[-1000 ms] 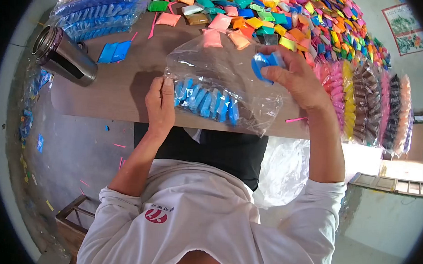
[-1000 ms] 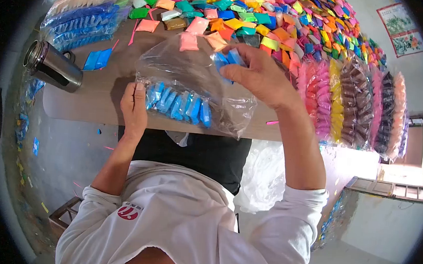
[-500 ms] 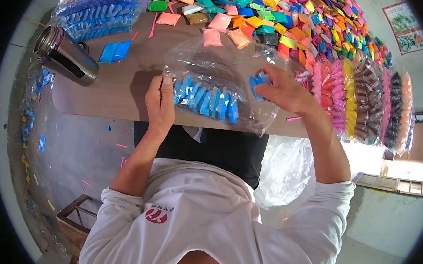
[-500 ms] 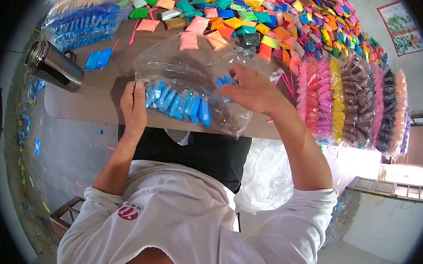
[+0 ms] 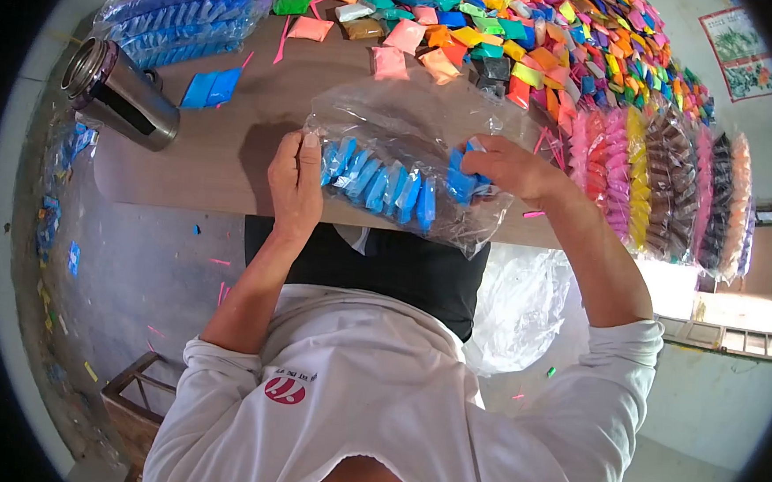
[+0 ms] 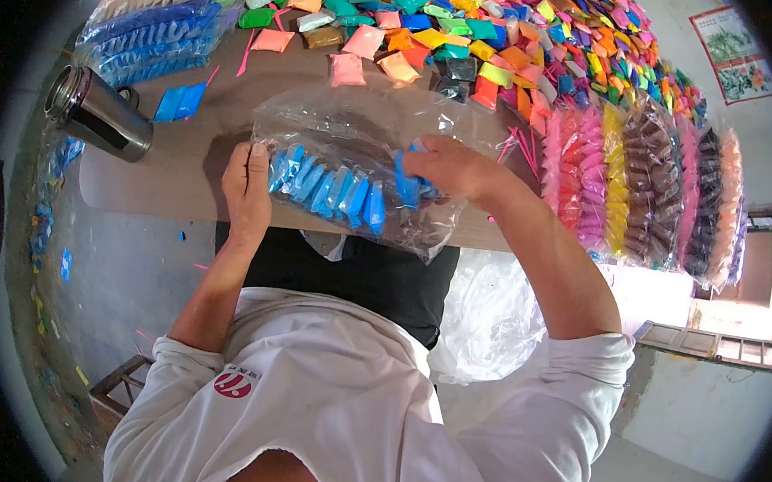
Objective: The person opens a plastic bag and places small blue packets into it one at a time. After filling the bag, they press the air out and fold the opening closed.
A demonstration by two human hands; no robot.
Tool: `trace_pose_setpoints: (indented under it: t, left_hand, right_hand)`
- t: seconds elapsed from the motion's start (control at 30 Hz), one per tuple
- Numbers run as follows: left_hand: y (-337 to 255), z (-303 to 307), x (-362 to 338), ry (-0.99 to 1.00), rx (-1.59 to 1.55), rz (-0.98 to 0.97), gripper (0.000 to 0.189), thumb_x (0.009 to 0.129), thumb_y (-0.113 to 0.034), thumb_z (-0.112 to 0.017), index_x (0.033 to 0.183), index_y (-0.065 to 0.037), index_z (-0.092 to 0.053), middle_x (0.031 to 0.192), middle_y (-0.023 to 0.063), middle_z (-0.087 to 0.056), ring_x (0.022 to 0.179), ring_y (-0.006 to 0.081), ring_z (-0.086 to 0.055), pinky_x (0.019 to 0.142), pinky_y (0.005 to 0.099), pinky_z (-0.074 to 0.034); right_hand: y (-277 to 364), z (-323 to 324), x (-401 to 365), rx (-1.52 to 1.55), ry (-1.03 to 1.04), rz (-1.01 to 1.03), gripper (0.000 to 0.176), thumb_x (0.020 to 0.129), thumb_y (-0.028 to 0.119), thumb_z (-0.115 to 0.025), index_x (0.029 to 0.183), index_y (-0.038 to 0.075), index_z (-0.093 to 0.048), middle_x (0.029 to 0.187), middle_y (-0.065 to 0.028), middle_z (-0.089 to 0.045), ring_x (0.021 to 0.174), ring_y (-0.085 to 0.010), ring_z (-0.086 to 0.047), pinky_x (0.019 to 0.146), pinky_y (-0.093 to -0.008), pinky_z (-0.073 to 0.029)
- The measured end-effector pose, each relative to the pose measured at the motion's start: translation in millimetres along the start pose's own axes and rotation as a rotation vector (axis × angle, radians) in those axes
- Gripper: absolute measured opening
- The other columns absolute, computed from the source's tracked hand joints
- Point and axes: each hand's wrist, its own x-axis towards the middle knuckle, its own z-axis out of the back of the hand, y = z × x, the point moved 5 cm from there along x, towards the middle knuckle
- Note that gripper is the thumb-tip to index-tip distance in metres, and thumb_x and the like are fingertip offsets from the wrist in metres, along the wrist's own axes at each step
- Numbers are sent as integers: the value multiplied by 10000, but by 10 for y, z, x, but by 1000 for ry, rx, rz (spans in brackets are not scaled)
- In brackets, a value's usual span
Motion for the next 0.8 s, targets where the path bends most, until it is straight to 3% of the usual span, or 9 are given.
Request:
trace_pose_setpoints:
  t: [0.07,0.13,0.2,0.3,0.4,0.5,0.6,0.8]
  left_hand:
    - [21,1,1,-2,-18,8,257,1005,-212,-481,947,20,-576,767,53,-538,718,117,-458,639,288,-403]
    - [27,-7,-1,-7,-40,6,252,1005,-207,-482,949,20,-577,774,57,-547,725,116,-463,643,287,-405]
    - [28,-11,-8,-1,-31,0,249,1004,-203,-481,949,21,-576,774,57,-547,726,118,-466,647,288,-408]
    - [34,-2,-1,5,-21,2,246,1004,-198,-479,952,22,-576,776,60,-551,731,122,-475,653,290,-413]
    - [18,0,1,10,-27,8,244,1004,-194,-477,957,23,-578,781,62,-557,733,126,-484,657,294,-417]
    - [42,6,0,14,-13,4,242,1003,-191,-476,961,23,-582,787,64,-563,734,128,-490,660,294,-420]
    - [31,4,0,10,-9,-3,241,1002,-188,-477,964,23,-588,784,64,-561,731,129,-490,659,294,-420]
    - [28,10,-3,24,8,12,245,1002,-189,-480,974,23,-598,792,66,-574,726,128,-492,658,292,-420]
  right_hand:
    - [72,-4,-30,-402,91,92,417,909,353,-536,1108,-11,-579,1031,-151,-611,945,-245,-596,814,-356,-472]
    - [105,-13,-95,-609,97,102,478,948,405,-487,1153,-18,-572,1088,-196,-605,1029,-311,-573,907,-378,-438]
    - [137,-68,-148,-623,21,36,508,975,451,-435,1131,-12,-578,1107,-227,-593,1055,-366,-555,942,-396,-420]
    - [259,-203,-171,-747,188,84,494,1005,448,-371,1131,21,-586,1106,-204,-603,1057,-374,-556,933,-404,-425]
    - [171,-264,-154,-758,134,226,506,997,438,-336,1132,38,-614,1057,-212,-639,988,-390,-591,890,-428,-450]
    - [195,-259,-131,-812,203,188,495,998,442,-332,1139,68,-625,1054,-192,-652,999,-397,-592,887,-432,-453]
    - [150,-226,-72,-704,304,301,470,1013,429,-362,1088,26,-593,1000,-198,-631,946,-369,-588,858,-423,-449]
    - [187,-267,-126,-802,110,195,408,999,369,-428,1004,7,-618,929,-204,-640,872,-370,-605,825,-403,-468]
